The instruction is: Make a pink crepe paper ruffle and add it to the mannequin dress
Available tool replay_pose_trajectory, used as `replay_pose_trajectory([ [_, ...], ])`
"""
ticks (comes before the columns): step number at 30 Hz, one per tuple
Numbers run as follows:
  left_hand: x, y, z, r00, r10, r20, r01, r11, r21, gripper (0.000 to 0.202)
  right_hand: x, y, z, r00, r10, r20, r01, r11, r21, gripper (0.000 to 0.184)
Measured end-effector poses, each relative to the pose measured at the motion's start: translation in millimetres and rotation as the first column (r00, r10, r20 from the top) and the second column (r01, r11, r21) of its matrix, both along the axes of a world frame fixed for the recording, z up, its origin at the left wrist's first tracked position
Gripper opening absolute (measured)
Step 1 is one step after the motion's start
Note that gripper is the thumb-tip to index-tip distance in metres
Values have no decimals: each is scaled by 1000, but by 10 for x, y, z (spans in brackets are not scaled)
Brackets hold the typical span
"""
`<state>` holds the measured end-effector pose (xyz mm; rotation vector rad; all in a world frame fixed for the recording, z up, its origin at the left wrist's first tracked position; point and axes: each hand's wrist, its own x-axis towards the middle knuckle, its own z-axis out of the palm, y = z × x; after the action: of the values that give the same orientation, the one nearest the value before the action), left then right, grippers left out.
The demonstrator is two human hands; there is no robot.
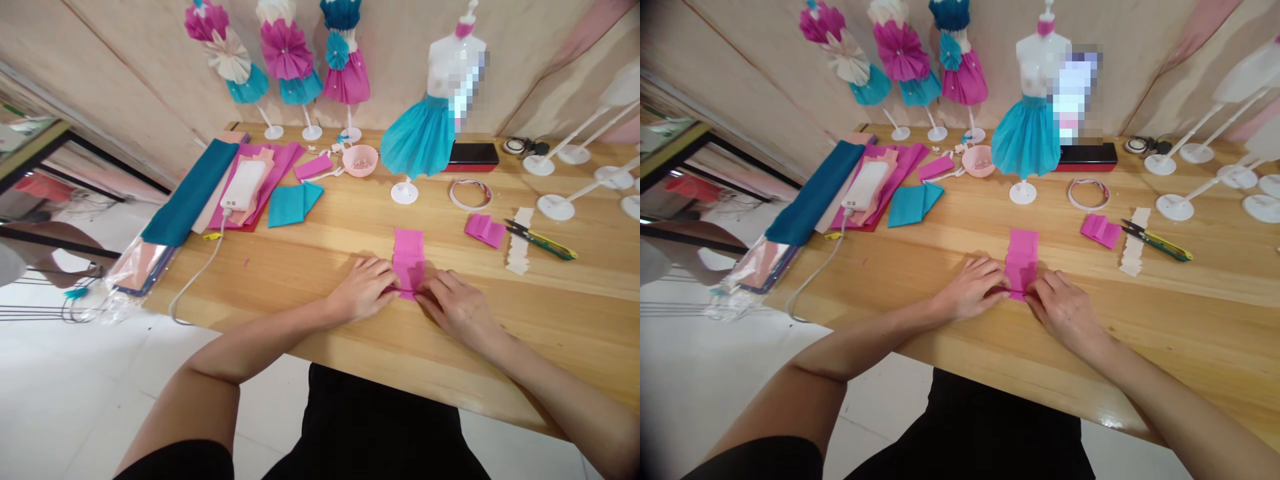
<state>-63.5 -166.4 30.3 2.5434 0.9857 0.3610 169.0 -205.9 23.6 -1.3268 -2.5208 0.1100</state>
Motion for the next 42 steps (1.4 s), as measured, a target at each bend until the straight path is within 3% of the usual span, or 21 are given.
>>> replay_pose_trajectory([
  [16, 21, -6, -15, 999, -27, 39, 28, 1000, -14, 19, -30, -23, 21, 1000, 22, 2, -22, 999, 29, 11],
  [22, 40, -32, 13, 999, -30, 38, 30, 1000, 6, 16, -67, -44, 29, 1000, 23, -3, -23, 999, 22, 20],
  [42, 53, -57, 12, 996, -74, 46, 74, 997, -6, 21, -79, -34, -19, 998, 53, -25, -54, 998, -19, 14],
])
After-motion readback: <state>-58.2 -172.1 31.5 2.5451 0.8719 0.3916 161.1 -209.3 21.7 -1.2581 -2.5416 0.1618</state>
